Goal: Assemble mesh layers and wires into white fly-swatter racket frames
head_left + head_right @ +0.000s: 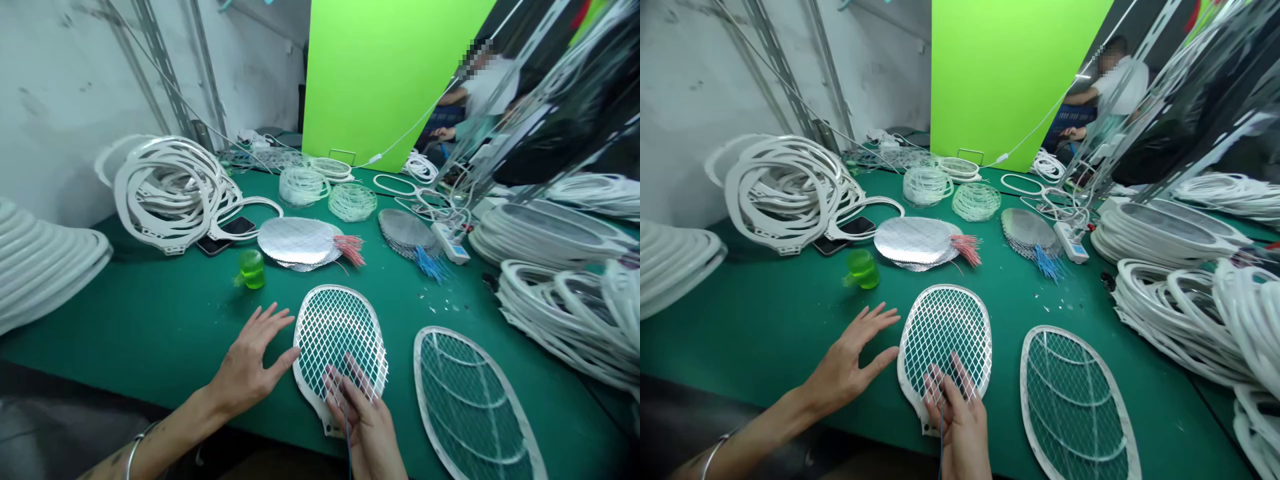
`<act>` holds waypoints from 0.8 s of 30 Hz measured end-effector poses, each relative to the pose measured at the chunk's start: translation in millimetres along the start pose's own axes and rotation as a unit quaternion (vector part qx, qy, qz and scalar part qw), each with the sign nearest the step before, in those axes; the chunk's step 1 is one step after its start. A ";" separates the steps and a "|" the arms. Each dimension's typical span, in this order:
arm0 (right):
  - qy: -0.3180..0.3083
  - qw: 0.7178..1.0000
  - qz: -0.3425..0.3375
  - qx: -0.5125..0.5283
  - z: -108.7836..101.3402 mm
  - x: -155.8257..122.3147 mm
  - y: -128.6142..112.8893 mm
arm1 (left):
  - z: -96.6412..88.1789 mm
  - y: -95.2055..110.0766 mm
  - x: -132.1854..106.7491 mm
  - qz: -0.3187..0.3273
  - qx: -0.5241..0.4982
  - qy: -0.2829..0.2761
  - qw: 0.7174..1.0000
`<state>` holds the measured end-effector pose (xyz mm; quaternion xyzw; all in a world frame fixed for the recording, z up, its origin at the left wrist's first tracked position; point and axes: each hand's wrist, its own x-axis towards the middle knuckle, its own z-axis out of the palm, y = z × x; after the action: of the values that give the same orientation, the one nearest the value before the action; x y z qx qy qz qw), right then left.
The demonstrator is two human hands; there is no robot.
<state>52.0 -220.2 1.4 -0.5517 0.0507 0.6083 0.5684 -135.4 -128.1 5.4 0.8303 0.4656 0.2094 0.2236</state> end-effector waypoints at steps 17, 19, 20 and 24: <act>0.001 0.999 -0.008 0.041 4.9 5.2 3.3 | 57.0 34.2 41.5 0.104 0.129 -0.163 0.973; -0.010 0.999 0.003 0.036 0.6 -0.5 1.0 | 59.9 33.1 40.9 0.114 0.148 -0.157 0.970; -0.020 0.999 0.012 0.029 -4.6 -4.9 -0.4 | 60.3 32.7 40.7 0.120 0.157 -0.155 0.968; -0.060 0.990 0.078 -0.101 -41.7 -34.2 -13.7 | 59.0 30.7 40.2 0.140 0.187 -0.147 0.961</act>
<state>79.1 -265.9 18.0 -0.5628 -0.0021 0.6848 0.4629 -62.5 -118.0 -19.6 0.9358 0.3377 0.0238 0.0987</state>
